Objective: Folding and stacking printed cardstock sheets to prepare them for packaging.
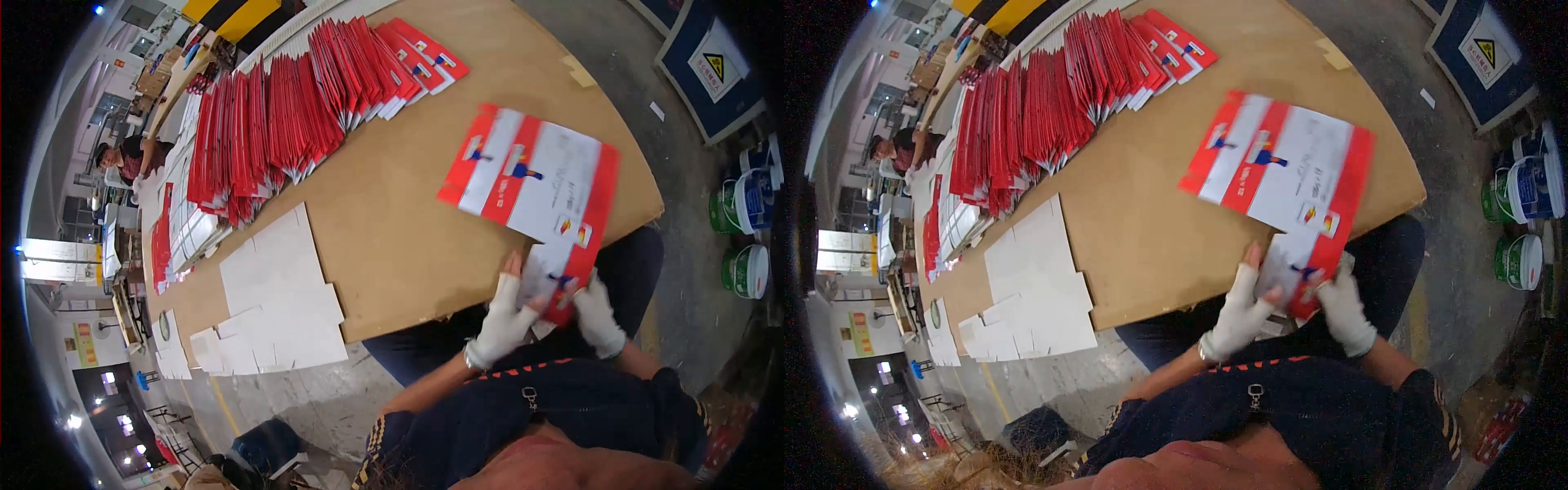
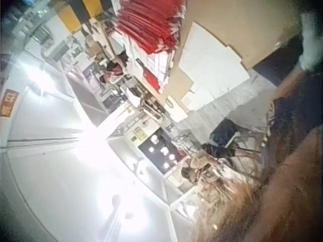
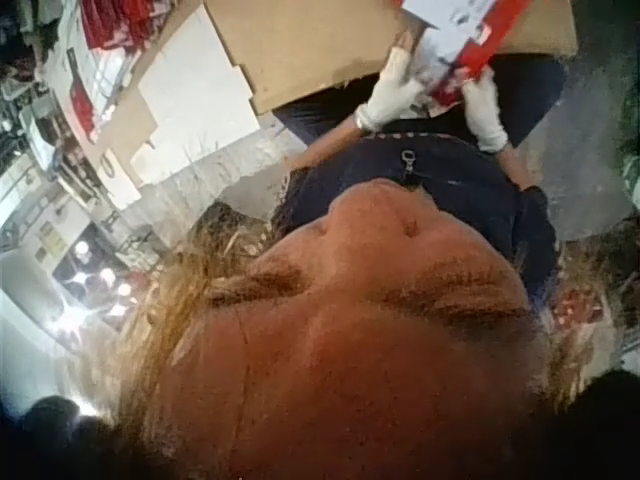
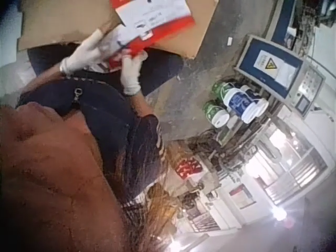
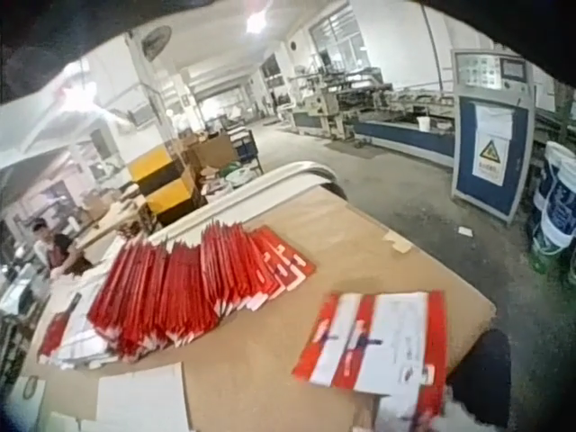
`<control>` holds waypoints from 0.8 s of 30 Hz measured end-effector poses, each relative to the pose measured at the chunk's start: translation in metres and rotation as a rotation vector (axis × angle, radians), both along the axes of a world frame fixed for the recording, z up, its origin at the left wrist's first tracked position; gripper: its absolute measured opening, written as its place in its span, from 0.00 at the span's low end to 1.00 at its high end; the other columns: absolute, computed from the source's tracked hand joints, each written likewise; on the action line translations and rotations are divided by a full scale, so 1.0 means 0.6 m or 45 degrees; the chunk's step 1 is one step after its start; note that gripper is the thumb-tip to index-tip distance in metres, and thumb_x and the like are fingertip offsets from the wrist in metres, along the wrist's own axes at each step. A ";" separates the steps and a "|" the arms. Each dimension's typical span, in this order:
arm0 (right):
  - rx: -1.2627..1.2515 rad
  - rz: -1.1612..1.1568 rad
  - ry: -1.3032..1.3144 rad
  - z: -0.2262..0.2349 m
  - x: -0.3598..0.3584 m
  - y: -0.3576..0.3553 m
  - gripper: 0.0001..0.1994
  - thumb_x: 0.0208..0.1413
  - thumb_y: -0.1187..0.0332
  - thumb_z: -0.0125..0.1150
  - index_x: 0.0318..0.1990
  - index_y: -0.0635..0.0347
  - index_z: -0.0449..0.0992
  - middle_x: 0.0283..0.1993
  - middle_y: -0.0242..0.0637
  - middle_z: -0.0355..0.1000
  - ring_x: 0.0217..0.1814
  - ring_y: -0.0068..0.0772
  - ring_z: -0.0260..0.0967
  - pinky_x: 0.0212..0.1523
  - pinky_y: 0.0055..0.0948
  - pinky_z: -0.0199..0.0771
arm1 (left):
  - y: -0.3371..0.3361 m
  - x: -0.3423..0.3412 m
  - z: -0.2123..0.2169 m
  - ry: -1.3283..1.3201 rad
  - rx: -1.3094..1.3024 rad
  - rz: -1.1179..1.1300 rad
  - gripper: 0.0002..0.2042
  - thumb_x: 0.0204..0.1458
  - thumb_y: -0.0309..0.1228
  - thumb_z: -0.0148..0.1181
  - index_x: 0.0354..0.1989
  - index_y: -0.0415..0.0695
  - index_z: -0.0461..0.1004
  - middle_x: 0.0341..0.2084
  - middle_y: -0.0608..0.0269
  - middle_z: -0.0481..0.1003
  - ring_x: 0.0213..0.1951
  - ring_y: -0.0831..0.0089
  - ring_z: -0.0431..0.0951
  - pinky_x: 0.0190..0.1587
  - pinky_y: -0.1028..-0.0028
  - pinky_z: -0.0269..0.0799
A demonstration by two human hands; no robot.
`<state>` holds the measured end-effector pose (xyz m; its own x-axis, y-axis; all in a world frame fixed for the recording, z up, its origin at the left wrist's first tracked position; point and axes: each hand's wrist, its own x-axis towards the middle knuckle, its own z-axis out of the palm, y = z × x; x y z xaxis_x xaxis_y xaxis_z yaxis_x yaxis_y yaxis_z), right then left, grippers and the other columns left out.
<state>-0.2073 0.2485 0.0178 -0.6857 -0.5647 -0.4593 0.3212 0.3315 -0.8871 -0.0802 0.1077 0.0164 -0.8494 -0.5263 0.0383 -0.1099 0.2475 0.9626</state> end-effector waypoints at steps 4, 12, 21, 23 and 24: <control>0.234 0.282 0.817 0.044 -0.269 0.011 0.11 0.52 0.74 0.48 0.42 0.64 0.71 0.32 0.30 0.69 0.34 0.17 0.64 0.36 0.23 0.66 | -0.102 0.106 -0.007 -0.018 -0.779 0.385 0.21 0.45 0.26 0.65 0.48 0.34 0.67 0.41 0.48 0.69 0.46 0.49 0.66 0.49 0.55 0.62; 0.162 0.638 1.203 0.008 -0.722 -0.329 0.22 0.49 0.74 0.50 0.54 0.70 0.69 0.38 0.39 0.74 0.38 0.24 0.68 0.42 0.25 0.69 | -0.197 0.361 0.052 -1.569 -0.720 0.591 0.56 0.34 0.47 0.71 0.67 0.35 0.41 0.67 0.38 0.38 0.69 0.44 0.36 0.64 0.42 0.36; -0.069 0.555 1.087 -0.071 -0.493 -0.706 0.18 0.51 0.69 0.52 0.50 0.65 0.72 0.45 0.56 0.73 0.49 0.46 0.71 0.51 0.35 0.67 | -0.186 0.460 -0.011 -1.287 -0.765 0.835 0.35 0.46 0.25 0.56 0.65 0.37 0.52 0.66 0.44 0.49 0.68 0.48 0.45 0.66 0.54 0.46; -0.112 0.585 1.302 -0.057 -0.459 -0.658 0.23 0.52 0.66 0.53 0.55 0.68 0.66 0.50 0.57 0.68 0.53 0.54 0.65 0.53 0.40 0.65 | -0.185 0.443 0.049 -1.276 -0.505 0.942 0.27 0.49 0.23 0.51 0.61 0.39 0.61 0.62 0.50 0.59 0.65 0.55 0.54 0.66 0.52 0.45; -0.004 0.512 1.444 -0.051 -0.426 -0.627 0.24 0.52 0.66 0.53 0.56 0.68 0.65 0.50 0.55 0.67 0.54 0.55 0.64 0.53 0.42 0.66 | -0.176 0.429 0.064 -1.310 -0.910 1.017 0.22 0.50 0.22 0.48 0.56 0.42 0.67 0.55 0.56 0.68 0.60 0.59 0.64 0.65 0.50 0.44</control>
<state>-0.4630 -0.1278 -0.0126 -0.4732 -0.8308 0.2931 -0.7684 0.2265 -0.5985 0.1775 0.0023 0.0548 -0.1661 -0.9843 0.0602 -0.9817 0.1708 0.0837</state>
